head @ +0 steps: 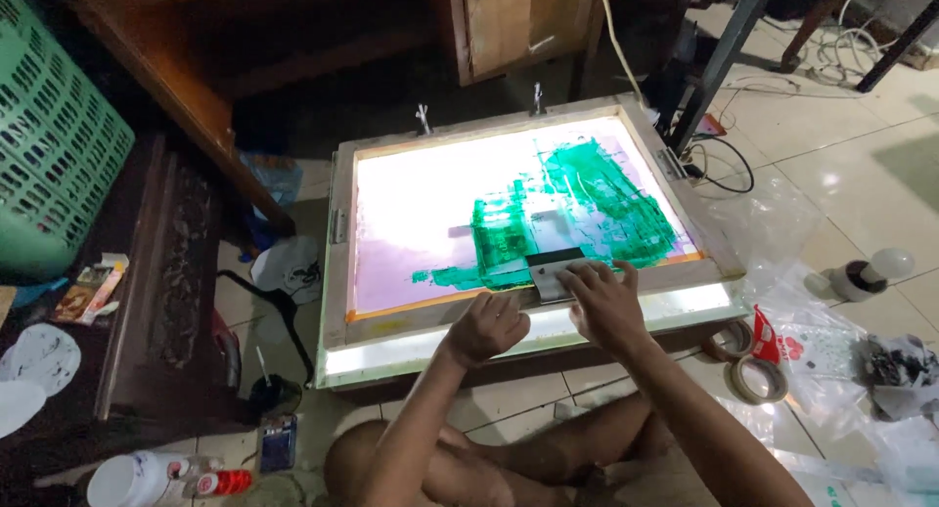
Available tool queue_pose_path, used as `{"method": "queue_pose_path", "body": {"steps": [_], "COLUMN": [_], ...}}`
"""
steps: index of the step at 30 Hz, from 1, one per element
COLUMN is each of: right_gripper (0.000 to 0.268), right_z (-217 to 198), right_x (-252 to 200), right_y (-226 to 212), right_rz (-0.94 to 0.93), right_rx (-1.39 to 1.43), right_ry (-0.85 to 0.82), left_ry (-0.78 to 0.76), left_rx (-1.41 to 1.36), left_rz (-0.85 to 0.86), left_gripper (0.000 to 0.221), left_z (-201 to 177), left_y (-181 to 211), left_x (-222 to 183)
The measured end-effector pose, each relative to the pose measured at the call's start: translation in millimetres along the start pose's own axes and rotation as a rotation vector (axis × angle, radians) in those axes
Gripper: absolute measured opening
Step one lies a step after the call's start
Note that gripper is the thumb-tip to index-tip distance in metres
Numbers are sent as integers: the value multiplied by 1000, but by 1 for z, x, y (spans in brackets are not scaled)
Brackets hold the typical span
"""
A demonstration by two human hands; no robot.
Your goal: Screen printing a design onto plastic bags using green ink and a squeegee on a light box setup.
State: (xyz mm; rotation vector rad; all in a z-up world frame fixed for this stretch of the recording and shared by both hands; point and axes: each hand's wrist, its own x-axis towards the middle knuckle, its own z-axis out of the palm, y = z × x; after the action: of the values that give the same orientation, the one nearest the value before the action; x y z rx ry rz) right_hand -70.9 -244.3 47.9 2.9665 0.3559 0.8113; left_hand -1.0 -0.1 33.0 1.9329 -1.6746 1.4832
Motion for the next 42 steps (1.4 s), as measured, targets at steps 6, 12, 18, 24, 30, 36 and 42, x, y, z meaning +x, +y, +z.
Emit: {"method": "queue_pose_path", "body": {"steps": [6,12,18,24,30,36,42], "right_gripper": [63,56,54,52,41,42,49], "right_z": [-30,-76,-104,-105,-115,-105,-93], "right_x": [42,101,126,132,132,132,127], "right_y": [7,24,24,27,22,26,28], "right_rz": [26,16,18,87,81,101,109], "right_rx": [-50,-39,-4,16,62,88,87], "right_ry": [76,76,42,-28,14,22,45], "left_ry": [96,152,228,266,182,134,108], "left_rx": [41,67,180,-215,-675,-529,-323], "left_rz": [16,-11,-115,-1067,-1679,-1646,-1607], "left_gripper": [15,19,24,22,63,55,12], "left_z": [-26,-44,-50,-4,34,71,77], "left_y": [-38,-81,-81,21,22,-7,-28], "left_x": [45,83,84,9,16,6,8]}}
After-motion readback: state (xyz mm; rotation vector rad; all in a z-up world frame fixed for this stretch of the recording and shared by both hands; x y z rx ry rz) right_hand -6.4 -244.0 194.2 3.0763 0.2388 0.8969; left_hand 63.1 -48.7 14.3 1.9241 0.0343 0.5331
